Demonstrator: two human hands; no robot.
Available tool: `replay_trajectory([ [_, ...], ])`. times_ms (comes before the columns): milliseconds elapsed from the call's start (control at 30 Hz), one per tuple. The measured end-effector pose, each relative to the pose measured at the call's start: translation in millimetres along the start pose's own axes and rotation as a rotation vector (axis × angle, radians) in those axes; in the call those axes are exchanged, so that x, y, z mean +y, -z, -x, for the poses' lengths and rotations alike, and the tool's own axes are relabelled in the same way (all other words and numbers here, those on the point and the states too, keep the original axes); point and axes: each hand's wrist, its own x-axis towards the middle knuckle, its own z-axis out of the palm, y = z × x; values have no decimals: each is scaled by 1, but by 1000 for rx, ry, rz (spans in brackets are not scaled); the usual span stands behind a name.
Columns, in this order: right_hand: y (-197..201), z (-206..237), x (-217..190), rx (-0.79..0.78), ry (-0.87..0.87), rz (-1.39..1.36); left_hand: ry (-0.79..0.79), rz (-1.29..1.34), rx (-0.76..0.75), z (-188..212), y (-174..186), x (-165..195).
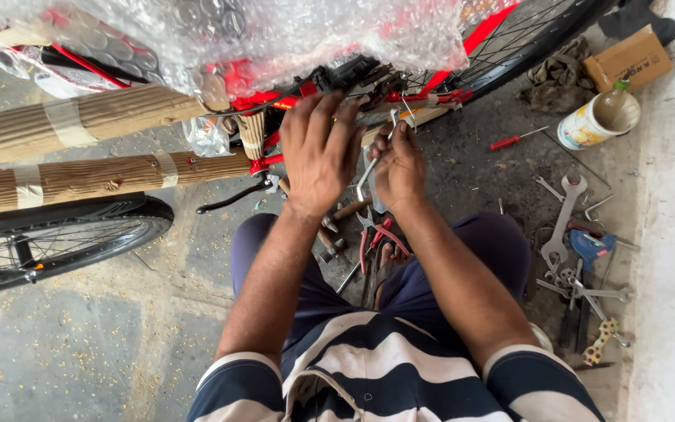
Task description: The person sits on the floor beside a new bicycle with protective cardboard wrapped around its frame. They use a hammer to tap a component into place on the frame, fit a small part by hand, and then use a screwdriver to tighten a screw near the rear derailleur.
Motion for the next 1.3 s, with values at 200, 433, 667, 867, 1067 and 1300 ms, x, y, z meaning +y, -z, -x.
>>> replay_trajectory([
  [200, -21, -14, 10, -119, -45, -134, -21, -38, -198, -14, -12, -20],
  [433, -24, -21, 14, -50, -135, -152, 31, -5, -231, -6, -18, -25],
  [667, -10, -23, 22, 40, -62, -188, 27, -37, -238, -11, -15, -22],
  [867, 1, 6, 27, -60, -64, -270, 113, 87, -24, 31, -9, -7],
  [1067, -1, 10, 31, 82, -132, -224, 684, 456, -496, 103, -14, -4],
  [1300, -14, 63, 24, -395, 845, 1717, 374, 86, -583, 94, -4, -37],
])
